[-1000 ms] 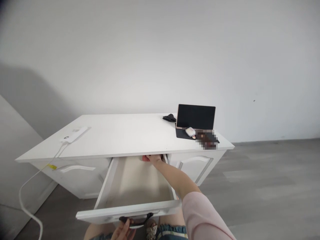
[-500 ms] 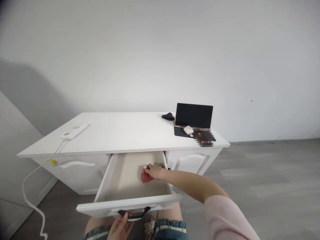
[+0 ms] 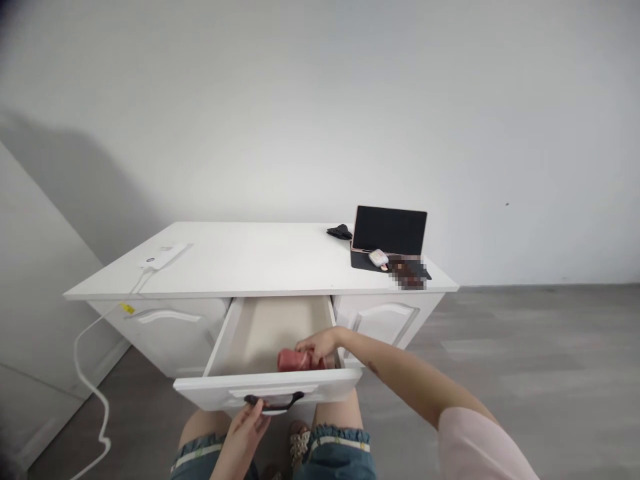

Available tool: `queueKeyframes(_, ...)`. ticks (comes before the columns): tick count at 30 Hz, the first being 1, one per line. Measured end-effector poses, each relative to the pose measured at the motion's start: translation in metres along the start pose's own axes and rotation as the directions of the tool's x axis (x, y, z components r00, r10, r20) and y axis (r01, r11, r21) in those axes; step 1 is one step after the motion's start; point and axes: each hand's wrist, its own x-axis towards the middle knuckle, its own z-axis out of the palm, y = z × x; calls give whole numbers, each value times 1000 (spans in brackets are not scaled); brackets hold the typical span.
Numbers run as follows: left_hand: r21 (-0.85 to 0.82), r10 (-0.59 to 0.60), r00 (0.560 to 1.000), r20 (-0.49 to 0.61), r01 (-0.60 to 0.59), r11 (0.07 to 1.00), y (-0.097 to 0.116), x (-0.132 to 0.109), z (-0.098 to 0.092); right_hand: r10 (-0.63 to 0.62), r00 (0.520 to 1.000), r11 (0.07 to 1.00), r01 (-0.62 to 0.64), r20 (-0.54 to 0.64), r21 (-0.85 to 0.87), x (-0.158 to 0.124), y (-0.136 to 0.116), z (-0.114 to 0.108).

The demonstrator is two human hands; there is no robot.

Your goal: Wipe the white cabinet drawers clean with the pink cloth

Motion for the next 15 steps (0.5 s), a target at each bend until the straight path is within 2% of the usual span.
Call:
queueKeyframes(1, -15, 9, 1000, -7, -9, 1000, 1, 1, 2, -35, 999, 999, 36, -28, 34, -10, -8, -6)
queueKeyframes(3, -43, 18, 1000, -19, -18, 999, 3, 4, 8, -148, 967, 973, 180, -207, 145, -37, -26, -13)
queueKeyframes(4, -51, 17, 1000, -19, -18, 999, 5, 7, 11, -202, 932, 960, 249, -302, 128, -52, -35, -14)
queueKeyframes(6, -61, 14, 1000, -6, -14, 998, 9, 13, 18, -258, 813, 953, 303, -521, 0, -83, -50, -8)
queueKeyframes(8, -67, 17, 1000, 24, -15, 998, 13, 20, 26, -303, 631, 946, 291, -714, -145, -107, -54, 10)
queueKeyframes(9, -66, 22, 999, 41, -19, 998, 15, 24, 30, -331, 520, 940, 254, -787, -228, -113, -50, 21)
queueKeyframes(11, -58, 31, 997, 76, -27, 998, 18, 31, 37, -381, 268, 924, 113, -885, -364, -114, -33, 49)
queueKeyframes(13, -49, 34, 994, 106, -29, 998, 20, 38, 44, -388, 21, 918, -77, -921, -389, -98, -8, 77)
queueKeyframes(14, -49, 37, 993, 114, -32, 998, 21, 41, 46, -384, -60, 915, -160, -921, -371, -86, 5, 91)
queueKeyframes(15, -52, 42, 992, 120, -36, 998, 21, 43, 47, -368, -96, 912, -230, -925, -339, -72, 17, 103)
